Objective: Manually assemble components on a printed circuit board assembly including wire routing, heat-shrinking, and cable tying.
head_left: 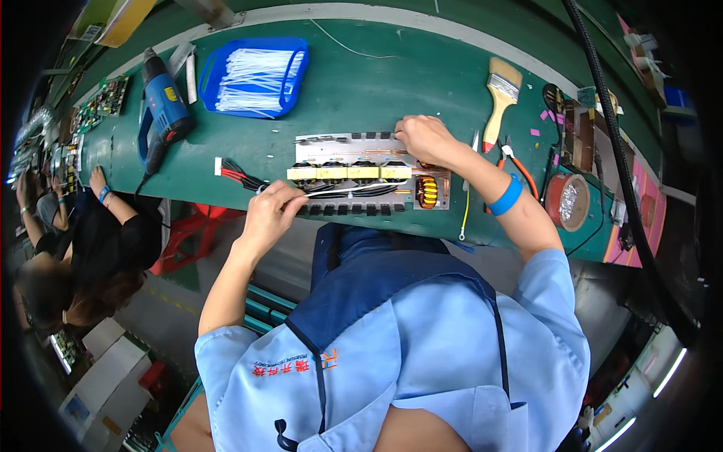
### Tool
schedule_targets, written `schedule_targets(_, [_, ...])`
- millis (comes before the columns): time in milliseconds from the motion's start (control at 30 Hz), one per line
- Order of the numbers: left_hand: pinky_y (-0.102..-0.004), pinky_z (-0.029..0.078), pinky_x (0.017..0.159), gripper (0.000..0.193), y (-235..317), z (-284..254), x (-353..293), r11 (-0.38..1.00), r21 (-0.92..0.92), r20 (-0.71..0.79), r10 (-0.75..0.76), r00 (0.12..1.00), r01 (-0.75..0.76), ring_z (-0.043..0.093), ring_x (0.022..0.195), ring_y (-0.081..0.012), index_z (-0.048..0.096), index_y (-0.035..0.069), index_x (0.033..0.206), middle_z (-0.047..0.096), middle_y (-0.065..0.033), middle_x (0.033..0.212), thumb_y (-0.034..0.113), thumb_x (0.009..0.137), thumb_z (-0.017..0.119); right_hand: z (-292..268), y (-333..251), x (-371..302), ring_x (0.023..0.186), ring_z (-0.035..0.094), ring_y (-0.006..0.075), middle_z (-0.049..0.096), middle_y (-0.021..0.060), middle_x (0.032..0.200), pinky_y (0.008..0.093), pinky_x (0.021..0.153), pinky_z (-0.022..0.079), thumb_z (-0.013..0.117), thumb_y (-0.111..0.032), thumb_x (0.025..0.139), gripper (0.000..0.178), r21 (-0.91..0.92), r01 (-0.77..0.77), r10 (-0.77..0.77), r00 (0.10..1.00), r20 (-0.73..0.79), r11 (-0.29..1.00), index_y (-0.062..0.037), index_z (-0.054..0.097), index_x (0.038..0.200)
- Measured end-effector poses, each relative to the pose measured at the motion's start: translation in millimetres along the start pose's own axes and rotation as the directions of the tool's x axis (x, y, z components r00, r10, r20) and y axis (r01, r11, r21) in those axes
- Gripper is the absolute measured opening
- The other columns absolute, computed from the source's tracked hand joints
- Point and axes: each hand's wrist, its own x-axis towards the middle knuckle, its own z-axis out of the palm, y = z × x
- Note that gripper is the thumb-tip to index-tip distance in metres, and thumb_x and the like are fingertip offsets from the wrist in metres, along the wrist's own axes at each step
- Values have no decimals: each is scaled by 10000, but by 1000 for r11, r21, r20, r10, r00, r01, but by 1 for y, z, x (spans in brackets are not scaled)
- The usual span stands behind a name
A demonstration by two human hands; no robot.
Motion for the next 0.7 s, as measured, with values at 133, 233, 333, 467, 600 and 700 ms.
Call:
schedule_targets(133, [-289, 417, 494, 54, -2, -4, -1, 1000, -25, -24, 1, 1000, -1, 526, 557, -220, 577, 28, 713, 533, -76, 668, 68, 677, 583, -14, 24, 3, 764, 538, 310, 573, 155, 790, 368, 689, 422, 447, -142, 733, 186, 294, -167, 190, 980, -52, 941, -29, 575, 806])
schedule_targets(233, [-282, 417, 488, 49, -6, -8, 1, 1000, -15, -51, -28, 998, 27, 526, 543, -215, 578, 24, 710, 530, -75, 647, 61, 678, 581, -26, 31, -2, 753, 547, 288, 575, 148, 764, 350, 685, 426, 453, -136, 725, 181, 337, -227, 270, 959, -89, 914, -23, 575, 795])
schedule_targets(333, [-296, 418, 597, 175, -15, -8, 3, 997, 59, -62, -50, 997, 53, 522, 683, -245, 559, 33, 808, 528, -95, 795, 82, 648, 611, -23, 10, -9, 732, 549, 285, 578, 140, 742, 347, 679, 427, 495, -140, 709, 173, 312, -109, 128, 991, -41, 944, -10, 566, 799])
schedule_targets(467, [-350, 354, 766, 449, -5, -7, 14, 980, 181, -19, 90, 996, -85, 446, 910, -277, 490, 56, 980, 460, -127, 1000, 159, 580, 668, -2, -3, -9, 756, 542, 285, 569, 125, 779, 356, 705, 409, 558, -167, 682, 185, 63, 41, -29, 982, -185, 997, -21, 566, 797])
schedule_targets(600, [-350, 310, 810, 615, 7, 6, 26, 931, 230, 133, 259, 957, -284, 423, 950, -261, 415, 36, 1058, 450, -114, 1014, 189, 530, 692, 4, -14, -5, 743, 541, 283, 553, 141, 744, 368, 692, 404, 536, -126, 679, 117, -114, 19, -35, 990, -136, 993, -12, 552, 703])
schedule_targets(700, [-337, 315, 798, 635, 8, 19, 33, 917, 234, 167, 289, 943, -323, 432, 927, -247, 401, 37, 1068, 456, -108, 985, 177, 521, 692, 8, -15, -3, 717, 544, 276, 548, 152, 711, 367, 681, 406, 509, -84, 663, 86, -199, 48, -86, 979, -185, 979, -7, 546, 670])
